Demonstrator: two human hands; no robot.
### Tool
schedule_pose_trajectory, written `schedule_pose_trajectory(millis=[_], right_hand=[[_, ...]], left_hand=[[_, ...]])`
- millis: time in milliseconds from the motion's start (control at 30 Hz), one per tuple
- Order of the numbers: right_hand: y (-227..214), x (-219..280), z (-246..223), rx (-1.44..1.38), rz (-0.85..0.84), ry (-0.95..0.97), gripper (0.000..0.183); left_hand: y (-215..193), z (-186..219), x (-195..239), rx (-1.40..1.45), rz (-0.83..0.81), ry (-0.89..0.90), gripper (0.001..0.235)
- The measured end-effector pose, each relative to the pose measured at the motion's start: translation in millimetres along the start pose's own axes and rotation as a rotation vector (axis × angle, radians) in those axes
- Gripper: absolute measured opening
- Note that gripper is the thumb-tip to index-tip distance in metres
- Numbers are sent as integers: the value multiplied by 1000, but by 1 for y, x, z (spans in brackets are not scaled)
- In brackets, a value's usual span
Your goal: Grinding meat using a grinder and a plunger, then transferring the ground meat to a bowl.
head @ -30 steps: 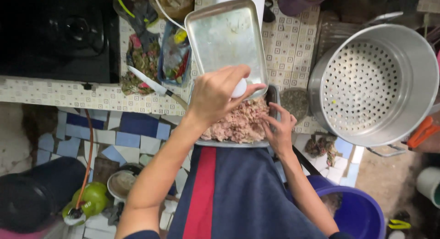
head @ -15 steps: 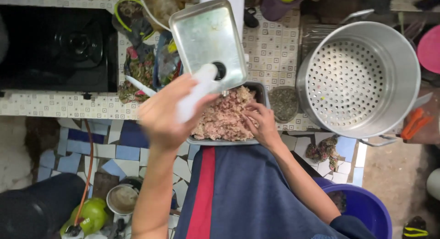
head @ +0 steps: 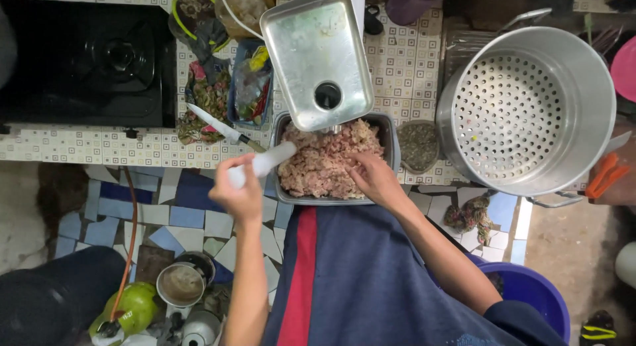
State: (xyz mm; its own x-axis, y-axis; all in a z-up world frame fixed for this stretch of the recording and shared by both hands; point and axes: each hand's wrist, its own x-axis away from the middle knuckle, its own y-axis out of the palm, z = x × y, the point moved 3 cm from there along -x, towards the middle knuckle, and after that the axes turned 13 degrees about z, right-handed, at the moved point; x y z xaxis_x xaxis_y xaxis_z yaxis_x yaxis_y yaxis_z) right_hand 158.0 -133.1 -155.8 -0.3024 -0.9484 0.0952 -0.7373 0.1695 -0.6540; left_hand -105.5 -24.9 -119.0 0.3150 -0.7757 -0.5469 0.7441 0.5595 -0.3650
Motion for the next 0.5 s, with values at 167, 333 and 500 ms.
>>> schedule_pose_trajectory(millis=[167,333,500], right_hand=[[11,-1,-15,-64,8,134,37],[17,15,-22,-40,137,178,38],[39,30,1,-118,319,222,36]], left_hand=[[42,-13,11,50,-46,-18,26],[76,7,14,98,-184,35,20],[79,12,41,168,-262,39,21]])
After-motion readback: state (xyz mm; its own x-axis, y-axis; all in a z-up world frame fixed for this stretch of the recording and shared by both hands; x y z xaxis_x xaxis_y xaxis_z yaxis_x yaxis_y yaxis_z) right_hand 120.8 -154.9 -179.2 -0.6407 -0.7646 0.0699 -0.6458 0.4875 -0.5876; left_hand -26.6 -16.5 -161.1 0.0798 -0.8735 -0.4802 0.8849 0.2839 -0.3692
